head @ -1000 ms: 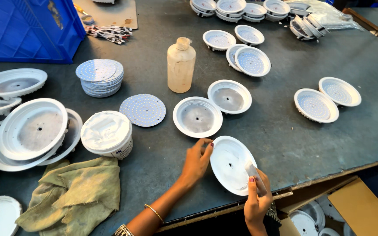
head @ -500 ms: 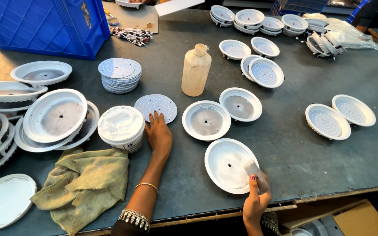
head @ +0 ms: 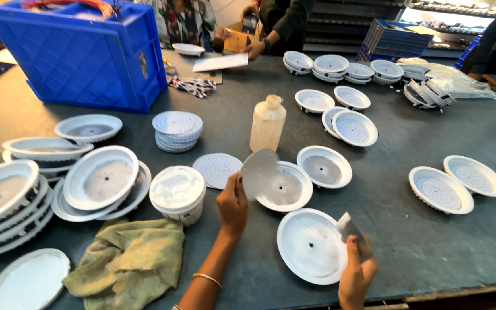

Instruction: The person scoops white paste from a tub with a small metal spatula and spreads it inside white circular plastic housings. She repeats the process on several units, then places a finished housing into a cardboard box.

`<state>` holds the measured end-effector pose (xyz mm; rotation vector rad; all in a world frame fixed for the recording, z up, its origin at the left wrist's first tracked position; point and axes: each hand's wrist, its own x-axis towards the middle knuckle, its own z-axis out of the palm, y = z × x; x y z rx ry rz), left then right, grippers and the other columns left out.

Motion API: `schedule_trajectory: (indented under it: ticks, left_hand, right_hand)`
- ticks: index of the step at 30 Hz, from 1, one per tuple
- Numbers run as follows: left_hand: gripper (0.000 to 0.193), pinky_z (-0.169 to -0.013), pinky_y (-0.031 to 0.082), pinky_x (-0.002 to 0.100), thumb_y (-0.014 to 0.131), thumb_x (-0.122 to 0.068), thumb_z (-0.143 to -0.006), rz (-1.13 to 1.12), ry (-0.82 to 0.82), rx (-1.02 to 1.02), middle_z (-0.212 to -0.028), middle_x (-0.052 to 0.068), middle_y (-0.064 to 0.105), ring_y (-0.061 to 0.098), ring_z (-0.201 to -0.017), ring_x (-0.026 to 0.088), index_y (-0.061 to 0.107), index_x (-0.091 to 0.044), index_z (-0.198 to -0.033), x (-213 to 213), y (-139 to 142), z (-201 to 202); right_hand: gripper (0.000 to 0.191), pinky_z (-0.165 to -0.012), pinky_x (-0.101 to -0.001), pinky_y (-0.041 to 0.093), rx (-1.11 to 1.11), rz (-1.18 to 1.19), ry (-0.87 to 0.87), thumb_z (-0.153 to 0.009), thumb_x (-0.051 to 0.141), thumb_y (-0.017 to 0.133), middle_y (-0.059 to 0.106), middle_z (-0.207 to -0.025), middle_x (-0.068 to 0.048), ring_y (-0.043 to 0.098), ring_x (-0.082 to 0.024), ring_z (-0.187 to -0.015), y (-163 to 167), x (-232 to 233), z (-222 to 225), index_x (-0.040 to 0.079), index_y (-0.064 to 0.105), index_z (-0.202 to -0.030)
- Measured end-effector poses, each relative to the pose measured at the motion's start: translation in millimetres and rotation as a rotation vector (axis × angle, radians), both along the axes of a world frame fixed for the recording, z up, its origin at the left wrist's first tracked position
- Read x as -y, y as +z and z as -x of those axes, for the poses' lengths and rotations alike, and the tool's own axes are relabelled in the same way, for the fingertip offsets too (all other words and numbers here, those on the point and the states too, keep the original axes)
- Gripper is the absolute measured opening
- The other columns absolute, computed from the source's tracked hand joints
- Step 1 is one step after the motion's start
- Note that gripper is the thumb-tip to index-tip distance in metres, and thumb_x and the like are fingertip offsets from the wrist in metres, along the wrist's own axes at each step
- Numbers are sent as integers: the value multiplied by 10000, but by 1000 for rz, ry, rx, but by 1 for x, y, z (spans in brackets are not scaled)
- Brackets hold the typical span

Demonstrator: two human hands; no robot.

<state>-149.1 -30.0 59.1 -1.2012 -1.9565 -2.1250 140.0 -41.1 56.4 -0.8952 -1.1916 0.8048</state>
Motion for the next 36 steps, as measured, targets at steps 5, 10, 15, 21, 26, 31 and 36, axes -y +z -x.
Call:
schedule_trajectory:
  ticks: [5, 10, 15, 21, 26, 31, 36]
  left_hand:
    - [313, -648, 374, 310, 562, -152, -1166, -244, -458, 548, -809, 44, 551, 432, -726, 104, 649, 76, -969, -29, -46, -15]
    - [425, -885, 584, 360, 514, -325, -1036, -255, -838, 1123, -1138, 133, 739, 719, -1002, 227, 655, 18, -1241, -23, -42, -33]
    - [706, -1017, 545, 454, 337, -549, -990, -243, -1146, 1470, -1357, 184, 654, 657, -1216, 334, 563, -20, -1400, -3, -5, -27]
    - [738, -1076, 500, 528, 303, -614, -1000, -474, -1182, 1462, -1427, 158, 604, 603, -1279, 371, 505, -81, -1469, -3, 0, -18]
    - [753, -1053, 493, 585, 308, -658, -999, -502, -1180, 1487, -1448, 157, 565, 582, -1292, 388, 455, -109, -1494, -1, 3, -15]
    - [783, -1065, 489, 598, 335, -664, -999, -457, -1176, 1470, -1478, 179, 535, 558, -1331, 398, 411, -94, -1530, 6, 13, -17]
    - [795, -1071, 483, 591, 350, -664, -988, -435, -1152, 1502, -1475, 209, 512, 526, -1351, 413, 412, -65, -1508, 3, 13, -15]
  right_hand:
    - [407, -958, -296, 501, -79, -66, 143, -1066, 262, 519, 665, -1225, -84, 635, -136, -1063, 37, -43, 52, -45, 600, -1322]
    - [419, -925, -296, 497, -256, 91, 320, -1068, 275, 527, 651, -1200, -91, 637, -129, -1053, 61, -62, 105, -54, 580, -1322]
    - [352, -943, -300, 484, 75, -201, 241, -1111, 236, 506, 647, -1176, -82, 621, -154, -1034, 95, -64, 138, -20, 608, -1332]
    - [189, -896, -311, 549, 388, -551, 214, -1039, 92, 617, 716, -1086, -114, 714, -176, -1024, 156, -66, 175, 32, 674, -1210]
    - [250, -844, -322, 590, 617, -573, 820, -896, 11, 651, 770, -1042, -110, 755, -220, -970, 178, -63, 238, 39, 737, -1129]
    - [208, -833, -351, 601, 876, -592, 1111, -889, 41, 680, 760, -1033, -128, 759, -266, -920, 156, -52, 303, 39, 736, -1089]
    - [213, -809, -388, 575, 1112, -521, 1047, -864, 55, 659, 772, -988, -127, 734, -308, -888, 140, -49, 327, 63, 762, -1051]
